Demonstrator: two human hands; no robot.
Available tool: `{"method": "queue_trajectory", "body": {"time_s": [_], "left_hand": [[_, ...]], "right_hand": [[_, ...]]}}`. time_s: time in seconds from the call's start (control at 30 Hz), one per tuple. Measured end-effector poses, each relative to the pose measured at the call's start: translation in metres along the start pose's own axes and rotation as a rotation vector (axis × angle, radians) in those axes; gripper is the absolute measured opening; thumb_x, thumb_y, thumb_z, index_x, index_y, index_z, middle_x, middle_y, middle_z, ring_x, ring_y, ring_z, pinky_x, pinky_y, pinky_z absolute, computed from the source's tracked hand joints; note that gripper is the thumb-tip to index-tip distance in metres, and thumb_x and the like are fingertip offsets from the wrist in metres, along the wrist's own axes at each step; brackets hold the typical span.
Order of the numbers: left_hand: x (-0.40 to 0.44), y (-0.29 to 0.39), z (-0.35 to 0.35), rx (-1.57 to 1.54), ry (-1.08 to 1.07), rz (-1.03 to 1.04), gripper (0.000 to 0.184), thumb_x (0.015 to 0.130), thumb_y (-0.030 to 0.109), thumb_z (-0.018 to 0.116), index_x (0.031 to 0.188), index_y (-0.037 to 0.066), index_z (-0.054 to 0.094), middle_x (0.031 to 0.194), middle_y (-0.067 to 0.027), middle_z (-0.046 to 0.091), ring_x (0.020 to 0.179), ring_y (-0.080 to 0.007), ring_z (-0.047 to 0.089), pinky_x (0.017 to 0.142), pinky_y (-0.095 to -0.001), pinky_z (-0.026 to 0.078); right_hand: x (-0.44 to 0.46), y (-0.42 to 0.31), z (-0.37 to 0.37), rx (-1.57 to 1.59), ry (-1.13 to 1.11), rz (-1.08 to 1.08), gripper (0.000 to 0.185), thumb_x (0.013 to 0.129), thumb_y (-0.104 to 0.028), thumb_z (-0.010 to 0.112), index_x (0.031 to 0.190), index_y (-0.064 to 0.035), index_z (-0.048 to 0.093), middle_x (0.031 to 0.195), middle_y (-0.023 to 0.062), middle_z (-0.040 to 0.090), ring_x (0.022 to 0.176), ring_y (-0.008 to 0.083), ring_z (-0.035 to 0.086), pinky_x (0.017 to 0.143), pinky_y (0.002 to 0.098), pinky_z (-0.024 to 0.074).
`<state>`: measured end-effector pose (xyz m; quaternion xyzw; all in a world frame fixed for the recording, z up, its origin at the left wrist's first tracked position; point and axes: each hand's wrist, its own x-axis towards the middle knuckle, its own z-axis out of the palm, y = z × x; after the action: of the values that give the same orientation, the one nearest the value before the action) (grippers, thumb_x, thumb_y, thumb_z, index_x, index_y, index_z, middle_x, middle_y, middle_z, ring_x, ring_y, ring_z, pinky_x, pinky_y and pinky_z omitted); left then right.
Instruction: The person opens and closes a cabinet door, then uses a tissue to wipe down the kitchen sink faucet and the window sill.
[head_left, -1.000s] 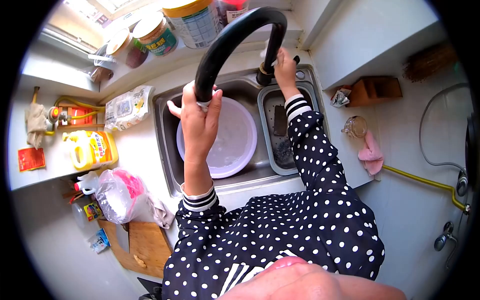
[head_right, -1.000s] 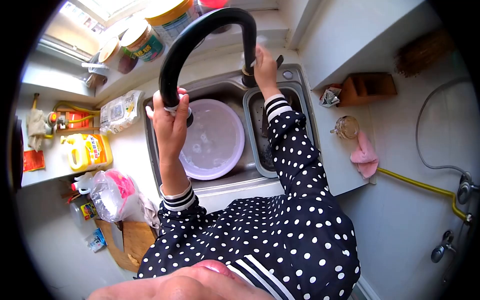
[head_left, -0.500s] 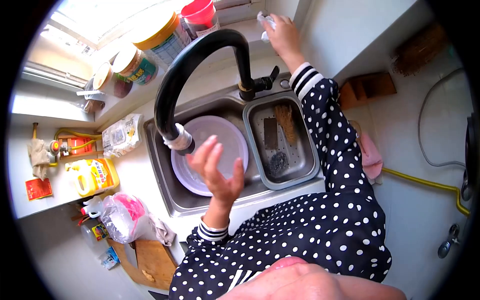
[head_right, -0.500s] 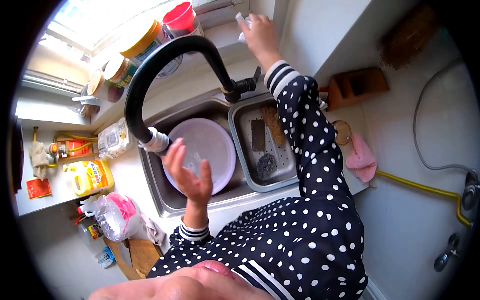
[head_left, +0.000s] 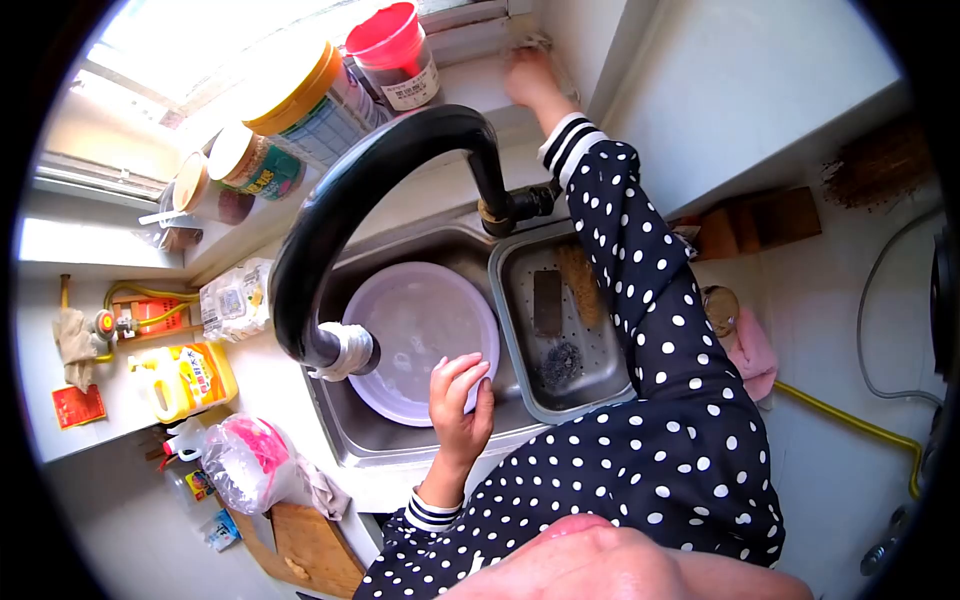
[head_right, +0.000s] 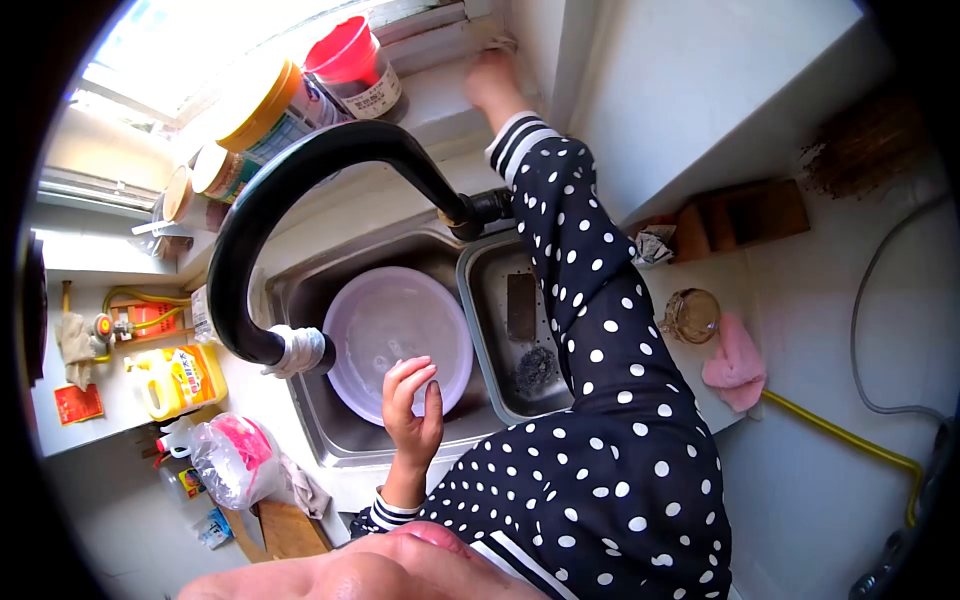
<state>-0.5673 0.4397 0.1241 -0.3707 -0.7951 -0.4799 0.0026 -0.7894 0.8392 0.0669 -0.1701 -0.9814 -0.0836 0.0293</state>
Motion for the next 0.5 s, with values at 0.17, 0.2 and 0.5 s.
{"method": "queue_trajectory", "body": {"time_s": [0.17,0.2,0.5], "left_hand": [[0.001,0.000,0.019,-0.158,-0.069,-0.018,0.019,0.074,-0.006,0.057,0.091,0.002,0.060,0.093,-0.0118,0.060,0.087,-0.0258,0.057,0.084,-0.0356,0.042],[0.002,0.001,0.022,-0.179,-0.076,-0.006,0.019,0.074,-0.007,0.058,0.090,0.001,0.060,0.092,-0.0121,0.060,0.086,-0.0262,0.057,0.081,-0.0337,0.044],[-0.010,-0.004,0.023,-0.216,-0.136,-0.097,0.018,0.073,-0.009,0.057,0.088,-0.001,0.059,0.087,-0.0125,0.060,0.080,-0.0242,0.058,0.072,-0.0293,0.046]], "right_hand": [[-0.042,-0.021,0.017,0.517,0.358,-0.148,0.040,0.077,-0.005,0.045,0.117,-0.0040,0.049,0.119,0.0156,0.050,0.109,0.0299,0.049,0.093,0.0396,0.0388],[-0.051,-0.005,0.009,0.537,0.322,-0.147,0.042,0.076,-0.003,0.045,0.118,-0.0040,0.048,0.119,0.0156,0.050,0.110,0.0301,0.048,0.093,0.0393,0.0391],[-0.017,-0.007,0.003,0.484,0.221,-0.040,0.043,0.075,0.002,0.043,0.117,-0.0056,0.050,0.120,0.0169,0.050,0.110,0.0309,0.048,0.092,0.0353,0.0396]]}}
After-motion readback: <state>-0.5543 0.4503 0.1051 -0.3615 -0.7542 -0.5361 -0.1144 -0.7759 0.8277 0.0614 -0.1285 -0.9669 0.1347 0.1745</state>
